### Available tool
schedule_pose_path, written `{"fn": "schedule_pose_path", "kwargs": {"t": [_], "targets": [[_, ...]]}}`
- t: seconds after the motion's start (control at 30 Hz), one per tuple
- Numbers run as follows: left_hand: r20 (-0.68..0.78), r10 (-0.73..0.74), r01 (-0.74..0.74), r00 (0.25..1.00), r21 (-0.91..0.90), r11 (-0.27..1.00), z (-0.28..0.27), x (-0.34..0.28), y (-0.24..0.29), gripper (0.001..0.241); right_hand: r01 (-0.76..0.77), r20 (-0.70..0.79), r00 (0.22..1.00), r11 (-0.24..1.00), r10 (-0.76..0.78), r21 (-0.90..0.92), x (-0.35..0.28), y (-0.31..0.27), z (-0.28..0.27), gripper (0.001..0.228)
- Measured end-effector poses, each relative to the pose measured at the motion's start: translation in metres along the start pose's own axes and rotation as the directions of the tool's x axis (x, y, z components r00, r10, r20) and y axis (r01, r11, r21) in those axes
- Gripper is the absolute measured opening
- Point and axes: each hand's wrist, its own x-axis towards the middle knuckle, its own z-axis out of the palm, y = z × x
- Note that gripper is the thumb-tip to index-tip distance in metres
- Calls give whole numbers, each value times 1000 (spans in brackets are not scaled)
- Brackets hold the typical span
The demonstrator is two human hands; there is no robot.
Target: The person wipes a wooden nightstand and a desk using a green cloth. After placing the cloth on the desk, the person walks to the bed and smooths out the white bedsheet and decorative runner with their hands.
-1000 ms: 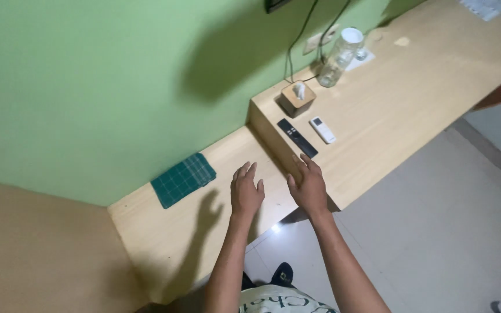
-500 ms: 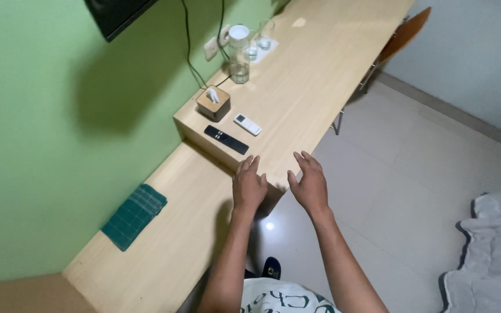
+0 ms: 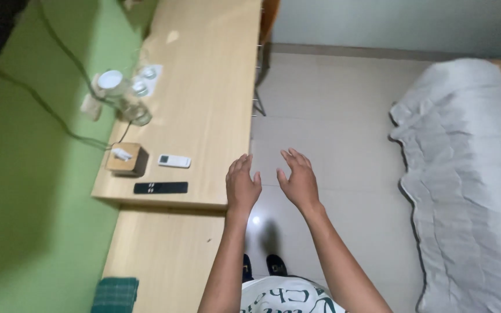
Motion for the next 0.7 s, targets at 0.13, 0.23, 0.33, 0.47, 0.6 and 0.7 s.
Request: {"fn": "schedule_pose_path", "kwargs": {"t": [0.13, 0.23, 0.33, 0.47, 0.6, 0.7], "targets": [[106, 149, -144, 983, -53, 988, 24, 10, 27, 54, -156, -90, 984, 987, 152, -37, -16, 17, -28, 53], [168, 258, -240, 951, -121, 963, 47, 12, 49, 54, -250, -176, 956, 966, 235, -65, -34, 35, -49, 53], [252, 350, -314, 902, -171, 934, 69, 6, 71, 53, -345, -270, 912, 934, 310, -91, -58, 51, -67, 52], [333, 446, -395, 831, -213, 894, 97, -7, 101, 55, -480, -371, 825, 875, 426, -61, -89, 65, -94, 50], [404, 515, -458, 756, -235, 857, 123, -19, 129, 55, -565, -434, 748, 825, 502, -20, -115, 86, -115, 50], [404, 556, -476, 727, -287, 831, 147, -30, 154, 53, -599, -474, 708, 800, 523, -12, -134, 103, -135, 50]]}}
